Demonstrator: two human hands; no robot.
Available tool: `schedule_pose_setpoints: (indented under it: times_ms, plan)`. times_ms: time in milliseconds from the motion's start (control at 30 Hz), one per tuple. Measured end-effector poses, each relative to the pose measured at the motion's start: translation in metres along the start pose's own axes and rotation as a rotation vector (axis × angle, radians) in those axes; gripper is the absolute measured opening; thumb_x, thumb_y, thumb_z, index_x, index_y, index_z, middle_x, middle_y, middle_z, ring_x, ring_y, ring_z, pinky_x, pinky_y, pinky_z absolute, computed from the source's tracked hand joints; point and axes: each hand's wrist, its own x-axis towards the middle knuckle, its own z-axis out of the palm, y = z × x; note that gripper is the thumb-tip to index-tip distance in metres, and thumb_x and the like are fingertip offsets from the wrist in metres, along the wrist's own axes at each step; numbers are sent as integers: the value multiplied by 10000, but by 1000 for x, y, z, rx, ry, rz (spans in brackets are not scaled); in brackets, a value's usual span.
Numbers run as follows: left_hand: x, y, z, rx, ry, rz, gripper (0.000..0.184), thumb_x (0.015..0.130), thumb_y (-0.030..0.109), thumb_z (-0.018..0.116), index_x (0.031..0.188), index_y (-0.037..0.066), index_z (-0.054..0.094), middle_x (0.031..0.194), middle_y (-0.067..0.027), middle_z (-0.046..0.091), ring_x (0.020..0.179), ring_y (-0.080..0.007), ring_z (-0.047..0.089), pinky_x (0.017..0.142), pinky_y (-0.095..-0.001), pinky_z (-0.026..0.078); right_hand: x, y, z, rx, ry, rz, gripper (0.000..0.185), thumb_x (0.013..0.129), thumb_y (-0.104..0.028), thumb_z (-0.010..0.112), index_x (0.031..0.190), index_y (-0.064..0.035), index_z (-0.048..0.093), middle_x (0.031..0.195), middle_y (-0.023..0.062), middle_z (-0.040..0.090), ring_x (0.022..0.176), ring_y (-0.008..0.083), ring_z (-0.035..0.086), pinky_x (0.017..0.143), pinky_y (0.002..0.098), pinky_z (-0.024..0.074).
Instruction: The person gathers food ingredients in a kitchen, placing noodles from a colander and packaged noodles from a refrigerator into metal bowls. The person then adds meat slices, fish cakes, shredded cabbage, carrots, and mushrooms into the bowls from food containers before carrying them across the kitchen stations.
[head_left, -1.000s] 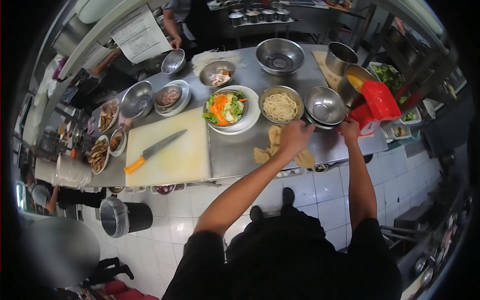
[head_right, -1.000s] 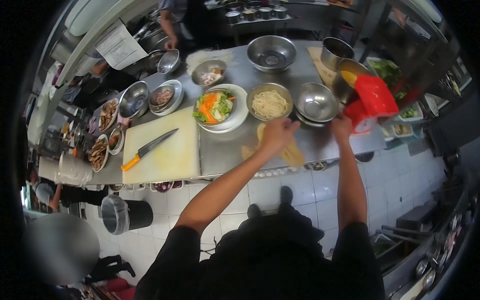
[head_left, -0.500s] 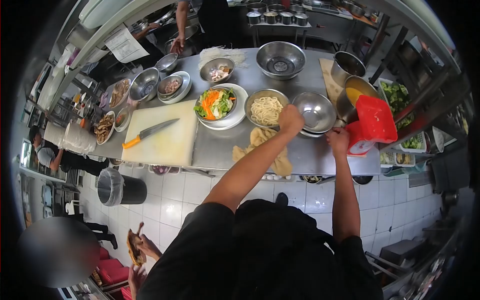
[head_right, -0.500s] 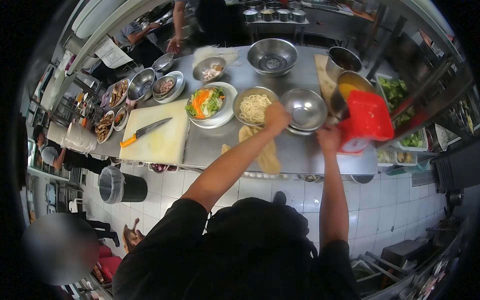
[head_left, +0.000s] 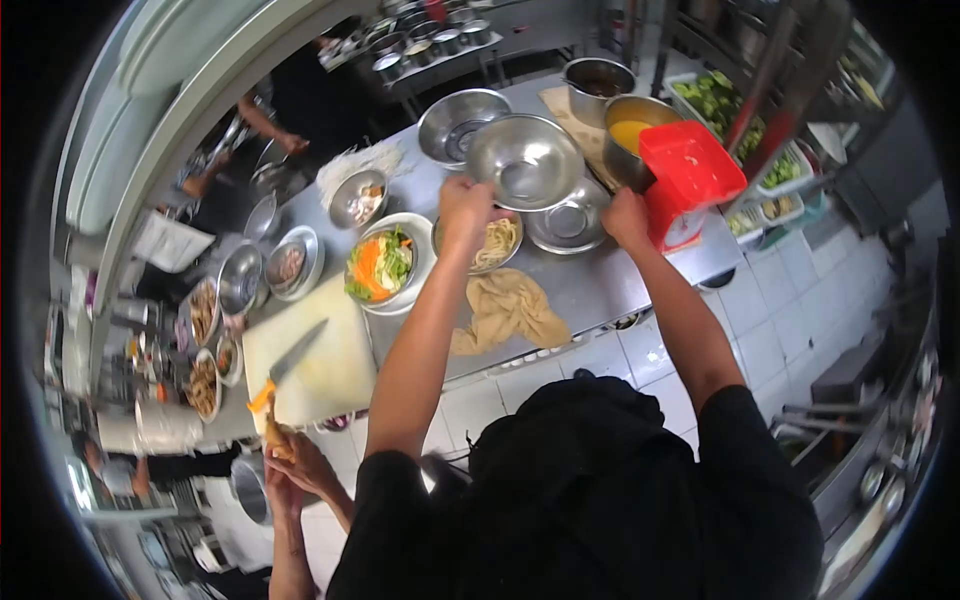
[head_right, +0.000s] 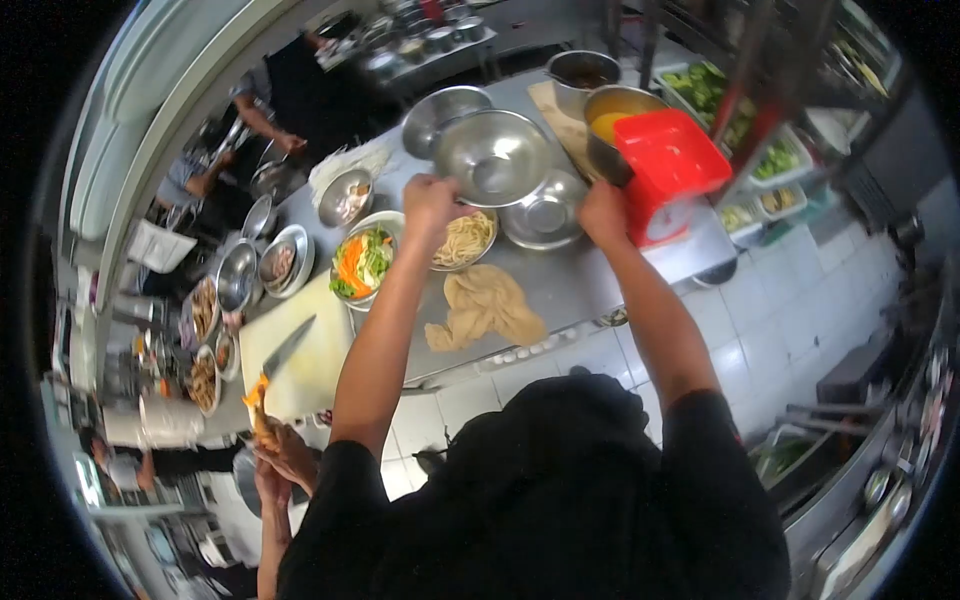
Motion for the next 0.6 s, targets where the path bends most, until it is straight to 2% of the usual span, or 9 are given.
schedule_pose_setpoints:
  times_ms: [67,167,267,300,433,533,600]
  plan:
    - [-1,6,-12,-33,-15,-30,297,763,-32,580,1010,-95,428,869,-184,545,601,-256,626,449,-338,590,-2,3,2,1,81,-16,253,718,-159,646,869,42,669,905,276,659,918,423,641,812,482,528]
    - [-8,11,-22,-27,-28,-32,271,763,-43,570,991,-83,428,871,-185,547,592,-240,618,463,-334,594,-7,-6,-14,-2,33,98,266,717,-174,636,871,39,671,904,280,659,906,428,644,801,483,528]
    - [-13,9,-27,-12,-75,-43,253,775,-34,568,979,-94,432,862,-161,530,697,-229,587,578,-357,612,-14,-24,-36,34,-42,148,301,722,-202,633,893,44,667,941,289,651,933,426,637,814,491,522]
    - [-15,8,-26,-53,-58,-46,264,767,-47,559,981,-60,404,847,-183,547,576,-233,605,497,-348,597,-20,-30,-40,64,-21,159,336,743,-208,622,949,58,630,981,302,636,972,436,618,846,500,502]
    - [-12,-4,-22,-118,-88,-69,280,770,-48,547,1001,-60,390,840,-184,542,552,-206,576,508,-349,596,-35,-25,-44,155,146,82,333,779,-181,578,1002,65,557,948,323,630,947,463,616,867,515,482]
    - [-16,-8,-13,-133,-105,-61,273,771,-45,547,991,-56,385,826,-171,533,539,-190,557,529,-350,604,-76,-24,-77,234,224,156,329,782,-162,570,1010,74,540,932,327,629,940,475,611,851,511,485]
    - [-20,-16,-2,-156,-126,-63,246,764,-54,545,963,-61,400,818,-149,522,574,-186,557,538,-350,606,-104,-1,-95,336,146,247,356,779,-180,591,1031,67,539,959,316,632,936,448,622,837,488,485]
